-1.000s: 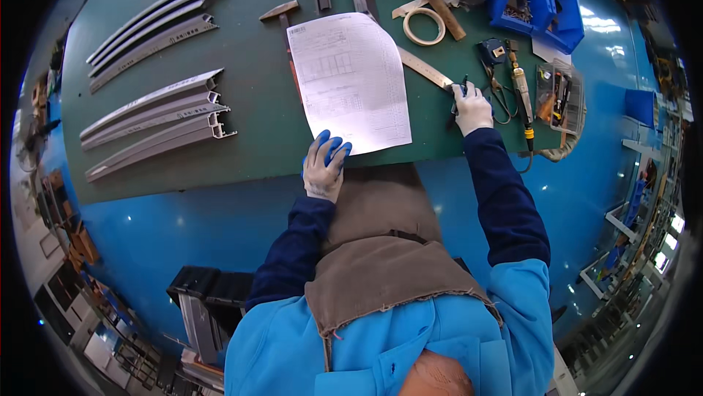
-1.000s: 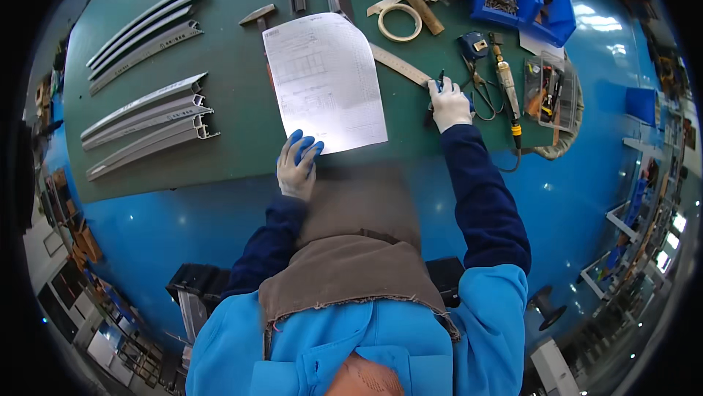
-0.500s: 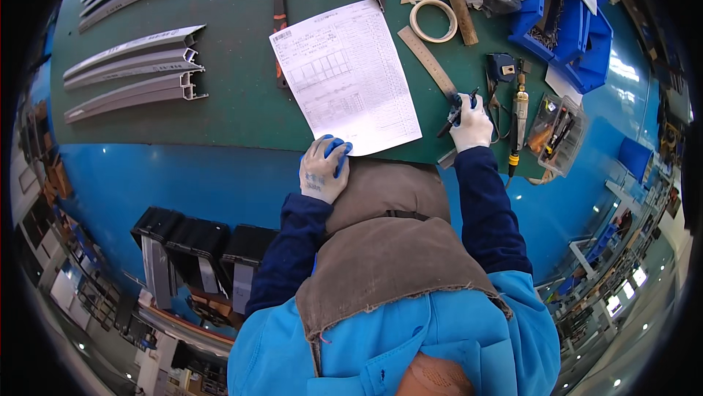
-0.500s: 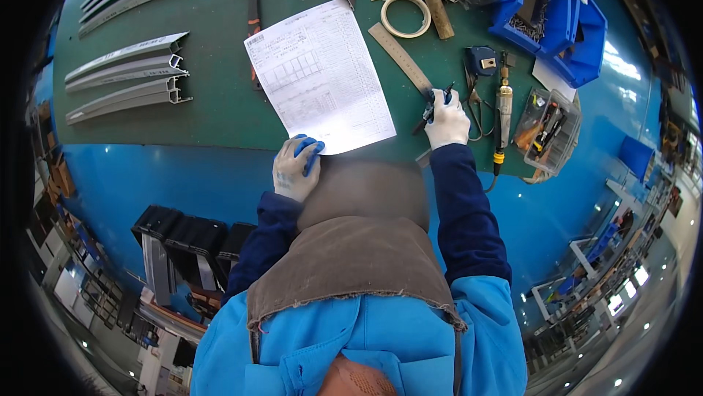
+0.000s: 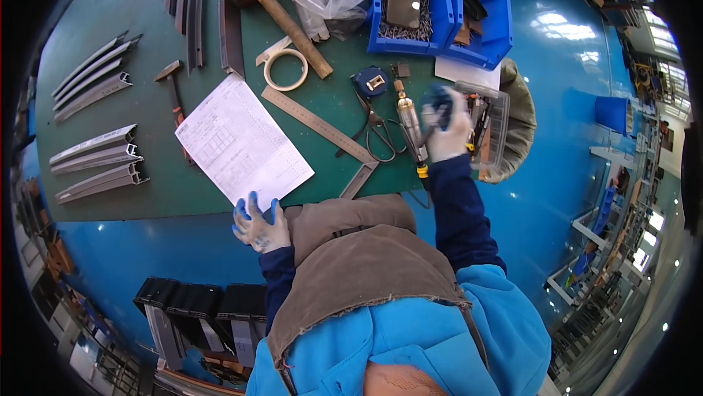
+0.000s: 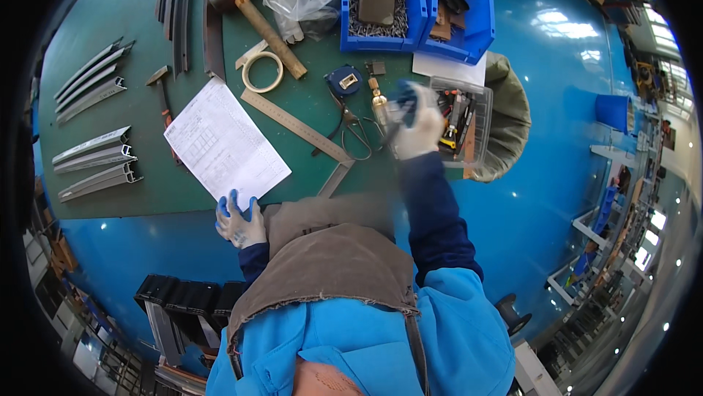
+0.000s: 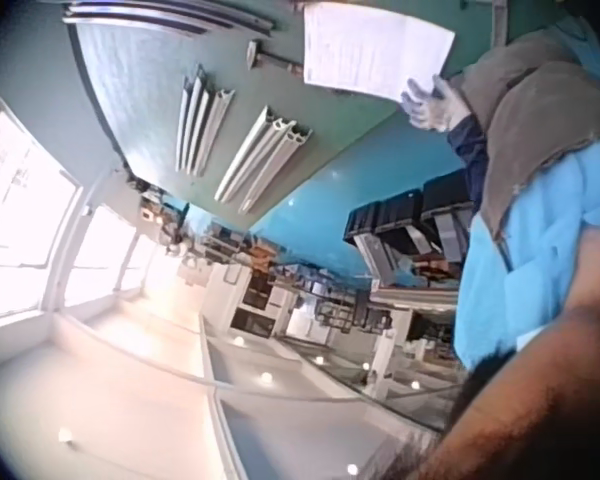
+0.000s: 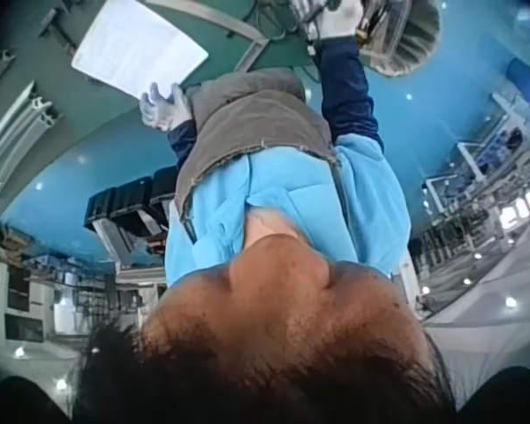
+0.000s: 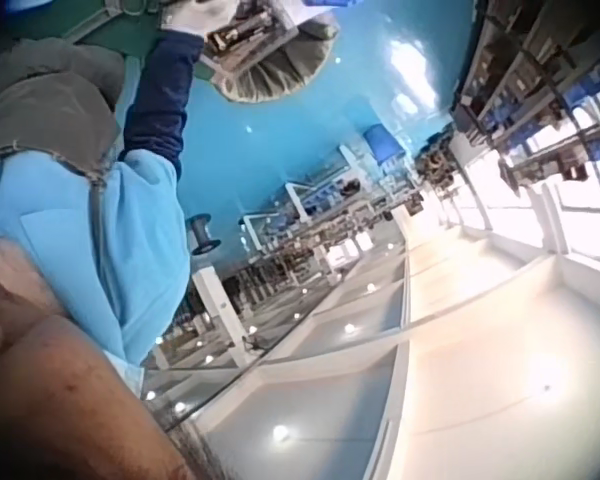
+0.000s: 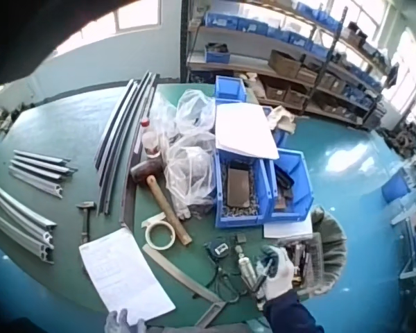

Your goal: Measuring and marking aluminum profiles using a ruler and marker according to a technical drawing.

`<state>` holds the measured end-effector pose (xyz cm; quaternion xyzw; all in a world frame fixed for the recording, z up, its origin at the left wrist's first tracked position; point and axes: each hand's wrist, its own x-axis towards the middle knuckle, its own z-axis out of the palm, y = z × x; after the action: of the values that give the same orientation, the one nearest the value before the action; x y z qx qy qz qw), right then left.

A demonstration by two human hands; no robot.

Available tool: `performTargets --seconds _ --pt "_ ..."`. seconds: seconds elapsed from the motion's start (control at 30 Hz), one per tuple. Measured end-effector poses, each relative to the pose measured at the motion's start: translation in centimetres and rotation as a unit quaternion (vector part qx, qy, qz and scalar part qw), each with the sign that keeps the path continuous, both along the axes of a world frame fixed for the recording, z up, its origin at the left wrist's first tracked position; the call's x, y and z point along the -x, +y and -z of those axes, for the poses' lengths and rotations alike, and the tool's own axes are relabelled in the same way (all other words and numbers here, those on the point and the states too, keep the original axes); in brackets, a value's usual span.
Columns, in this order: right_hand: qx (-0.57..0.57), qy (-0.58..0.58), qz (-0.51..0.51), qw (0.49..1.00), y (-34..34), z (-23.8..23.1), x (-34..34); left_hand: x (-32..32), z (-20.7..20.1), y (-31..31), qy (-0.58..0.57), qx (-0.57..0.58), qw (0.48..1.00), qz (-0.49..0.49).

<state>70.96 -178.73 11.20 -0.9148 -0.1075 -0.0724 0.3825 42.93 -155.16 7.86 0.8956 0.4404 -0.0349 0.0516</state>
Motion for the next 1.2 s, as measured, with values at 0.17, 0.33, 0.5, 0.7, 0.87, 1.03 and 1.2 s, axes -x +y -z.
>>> performTargets --seconds 0.17,0.33,0.5,0.7,0.87,1.03,1.2 --pt "-0.117 -0.061 0.095 0.987 -6.5 -2.4 -7.0 -0.9 4.1 2.5 -0.172 -0.032 0.951 -0.254" --pt "-0.301 0.029 0.088 0.949 -7.8 -3.4 -10.9 3.7 7.7 5.5 -0.251 0.058 0.910 -0.324" --pt "0.035 -0.192 -0.020 0.981 -2.5 -2.8 -16.6 6.2 8.7 6.6 -0.485 0.371 0.678 -0.409" --pt "0.173 -0.209 -0.034 0.962 5.0 -4.5 -20.8 5.0 3.9 2.7 -0.432 0.381 0.665 -0.475" --pt "0.241 -0.175 0.041 0.954 1.5 -3.0 -20.4 4.1 3.4 1.1 -0.424 0.438 0.663 -0.435" --pt "0.252 -0.040 0.178 0.950 -12.8 0.9 -22.0 2.1 3.8 1.0 -0.283 0.212 0.933 -0.065" --pt "0.168 0.157 0.235 0.944 -26.1 8.9 -23.4 -0.5 0.4 0.8 -0.328 0.395 0.728 -0.454"
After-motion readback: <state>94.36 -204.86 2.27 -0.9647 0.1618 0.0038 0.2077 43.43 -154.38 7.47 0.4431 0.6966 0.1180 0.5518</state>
